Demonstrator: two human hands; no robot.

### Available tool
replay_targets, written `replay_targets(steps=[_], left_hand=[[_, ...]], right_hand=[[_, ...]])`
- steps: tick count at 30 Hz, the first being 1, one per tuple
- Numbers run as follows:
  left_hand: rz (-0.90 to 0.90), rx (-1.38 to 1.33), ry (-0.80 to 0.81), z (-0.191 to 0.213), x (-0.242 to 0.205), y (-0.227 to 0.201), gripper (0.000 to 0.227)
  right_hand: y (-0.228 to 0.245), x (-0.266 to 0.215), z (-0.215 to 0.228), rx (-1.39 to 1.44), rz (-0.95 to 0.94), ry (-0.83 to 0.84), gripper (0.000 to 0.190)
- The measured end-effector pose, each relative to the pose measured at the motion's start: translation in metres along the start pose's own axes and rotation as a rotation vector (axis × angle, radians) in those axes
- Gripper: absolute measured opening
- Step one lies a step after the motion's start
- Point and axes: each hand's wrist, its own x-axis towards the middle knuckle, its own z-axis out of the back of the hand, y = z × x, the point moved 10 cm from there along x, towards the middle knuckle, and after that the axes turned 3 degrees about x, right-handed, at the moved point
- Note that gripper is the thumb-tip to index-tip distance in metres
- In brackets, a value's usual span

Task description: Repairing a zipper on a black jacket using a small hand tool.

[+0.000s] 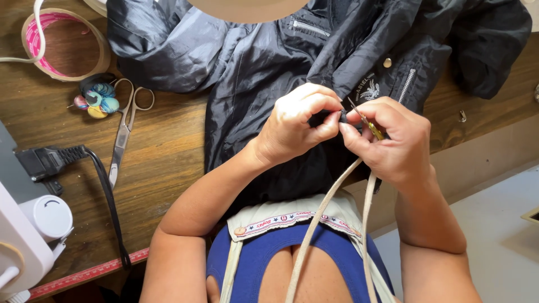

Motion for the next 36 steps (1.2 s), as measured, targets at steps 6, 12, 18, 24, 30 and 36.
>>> replay_targets(steps=[6,12,18,24,30,36], left_hand=[[0.052,-0.121,-0.012,0.004,0.004,0.0,0.003],[0.208,-0.205,0.034,0.001,0.002,0.009,0.004],[0.298,-0.238,0.023,-0.005,-0.007,0.033,0.004],[0.286,-0.162,0.038,-0.01,-0.011,0.038,0.002],[0.256,-0.082,0.047,-0.008,-0.01,0.03,0.002],[0.645,-0.504,0.106,-0.041,-0.036,0.075,0.004]], right_hand=[[0.002,0.004,0.003,-0.026,0.056,-0.014,0.008],[-0.029,-0.001,0.0,0.239,-0.161,-0.028,0.01],[-0.084,-0.016,-0.016,0.561,-0.355,-0.17,0.013],[-0.005,0.003,0.004,-0.011,0.048,-0.052,0.012],[-0.006,-0.001,0.003,-0.257,0.138,0.014,0.009],[0.011,0.003,0.004,-0.015,0.143,-0.118,0.009]])
